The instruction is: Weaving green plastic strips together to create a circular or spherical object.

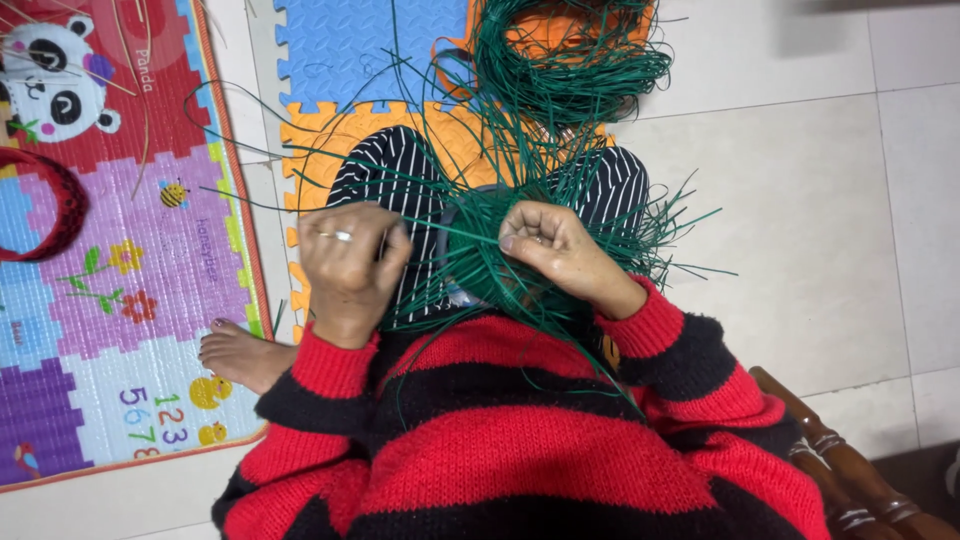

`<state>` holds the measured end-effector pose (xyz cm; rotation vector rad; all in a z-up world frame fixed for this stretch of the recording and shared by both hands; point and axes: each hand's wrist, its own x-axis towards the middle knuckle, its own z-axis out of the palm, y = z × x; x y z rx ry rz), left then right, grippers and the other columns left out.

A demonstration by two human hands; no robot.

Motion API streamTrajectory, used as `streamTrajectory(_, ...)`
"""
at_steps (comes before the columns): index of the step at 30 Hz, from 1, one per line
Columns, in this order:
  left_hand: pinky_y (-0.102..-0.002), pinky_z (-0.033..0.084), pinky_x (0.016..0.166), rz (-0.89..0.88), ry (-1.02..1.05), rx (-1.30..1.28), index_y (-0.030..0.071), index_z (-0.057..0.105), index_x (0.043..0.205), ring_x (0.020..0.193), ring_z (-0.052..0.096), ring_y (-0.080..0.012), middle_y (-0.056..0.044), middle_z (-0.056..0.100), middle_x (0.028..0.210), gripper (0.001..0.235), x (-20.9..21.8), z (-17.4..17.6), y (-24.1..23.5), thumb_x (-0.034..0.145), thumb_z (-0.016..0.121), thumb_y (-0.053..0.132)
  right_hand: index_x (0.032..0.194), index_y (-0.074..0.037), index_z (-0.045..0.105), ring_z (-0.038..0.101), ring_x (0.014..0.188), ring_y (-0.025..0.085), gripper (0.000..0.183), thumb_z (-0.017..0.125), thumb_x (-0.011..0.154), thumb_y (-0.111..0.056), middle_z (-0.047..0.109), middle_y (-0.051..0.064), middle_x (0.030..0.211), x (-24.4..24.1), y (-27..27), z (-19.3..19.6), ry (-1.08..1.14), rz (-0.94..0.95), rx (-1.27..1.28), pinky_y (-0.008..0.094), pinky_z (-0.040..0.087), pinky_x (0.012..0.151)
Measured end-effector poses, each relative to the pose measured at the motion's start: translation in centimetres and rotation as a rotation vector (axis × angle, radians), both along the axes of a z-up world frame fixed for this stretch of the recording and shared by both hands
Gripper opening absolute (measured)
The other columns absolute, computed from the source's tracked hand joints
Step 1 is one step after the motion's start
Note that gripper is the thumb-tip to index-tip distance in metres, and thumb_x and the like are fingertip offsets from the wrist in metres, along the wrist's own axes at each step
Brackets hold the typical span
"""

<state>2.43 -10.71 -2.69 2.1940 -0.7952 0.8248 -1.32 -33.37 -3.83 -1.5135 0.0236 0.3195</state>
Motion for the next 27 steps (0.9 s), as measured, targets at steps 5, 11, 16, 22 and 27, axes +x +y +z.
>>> streamTrajectory(5, -0.035, 0.038, 0.074, 0.173, 0.004, 0.013, 0.005, 0.059, 0.077, 0.073, 0.056, -0.0238, -0.006, 0.061, 0.073, 0.011, 0.4, -1.9, 4.3, 0.073, 0.067, -0.002, 0.076, 0.001, 0.056, 0.037, 0.041, 0.002, 0.004, 0.056, 0.076, -0.003, 0.045, 0.000, 0.049, -0.1, -1.3, 0.3, -0.050, 0.073, -0.127, 0.013, 0.030, 0.036)
streamTrajectory(11, -0.031, 0.043, 0.065, 0.512, -0.026, 0.024, -0.002, 0.063, 0.081, 0.069, 0.051, -0.0224, -0.012, 0.062, 0.077, 0.007, 0.8, -3.1, 9.7, 0.075, 0.066, -0.005, 0.075, -0.006, 0.054, 0.032, 0.046, 0.002, 0.007, 0.051, 0.076, 0.001, 0.043, -0.006, 0.058, -0.5, -2.0, 3.1, -0.063, 0.126, -0.196, 0.014, 0.025, 0.041)
streamTrajectory(16, -0.031, 0.045, 0.061, 0.544, 0.007, -0.036, -0.003, 0.057, 0.083, 0.064, 0.049, -0.0208, -0.013, 0.059, 0.076, 0.009, 0.0, -0.9, 10.9, 0.076, 0.060, -0.010, 0.073, -0.002, 0.056, 0.032, 0.041, 0.006, 0.004, 0.053, 0.072, 0.000, 0.046, -0.002, 0.054, -0.5, -2.0, 6.3, -0.246, 0.104, -0.551, 0.018, 0.025, 0.037)
streamTrajectory(22, -0.035, 0.040, 0.072, -0.149, 0.383, -0.248, 0.006, 0.062, 0.082, 0.081, 0.056, -0.0295, -0.010, 0.061, 0.080, 0.011, -1.9, 4.8, -1.2, 0.071, 0.061, 0.003, 0.075, -0.005, 0.057, 0.051, 0.045, 0.021, 0.001, 0.057, 0.074, -0.006, 0.049, 0.007, 0.054, -0.2, 1.7, 8.2, -0.625, 0.228, -0.727, 0.029, 0.041, 0.042)
streamTrajectory(27, -0.034, 0.041, 0.071, -0.338, 0.538, -0.236, 0.010, 0.062, 0.077, 0.077, 0.058, -0.0252, -0.004, 0.062, 0.073, 0.004, -2.2, 2.9, -3.5, 0.074, 0.059, 0.009, 0.076, -0.007, 0.055, 0.049, 0.043, 0.019, 0.004, 0.056, 0.079, -0.010, 0.043, 0.002, 0.053, -0.2, 2.3, 8.1, -0.766, 0.196, -0.840, 0.028, 0.041, 0.040)
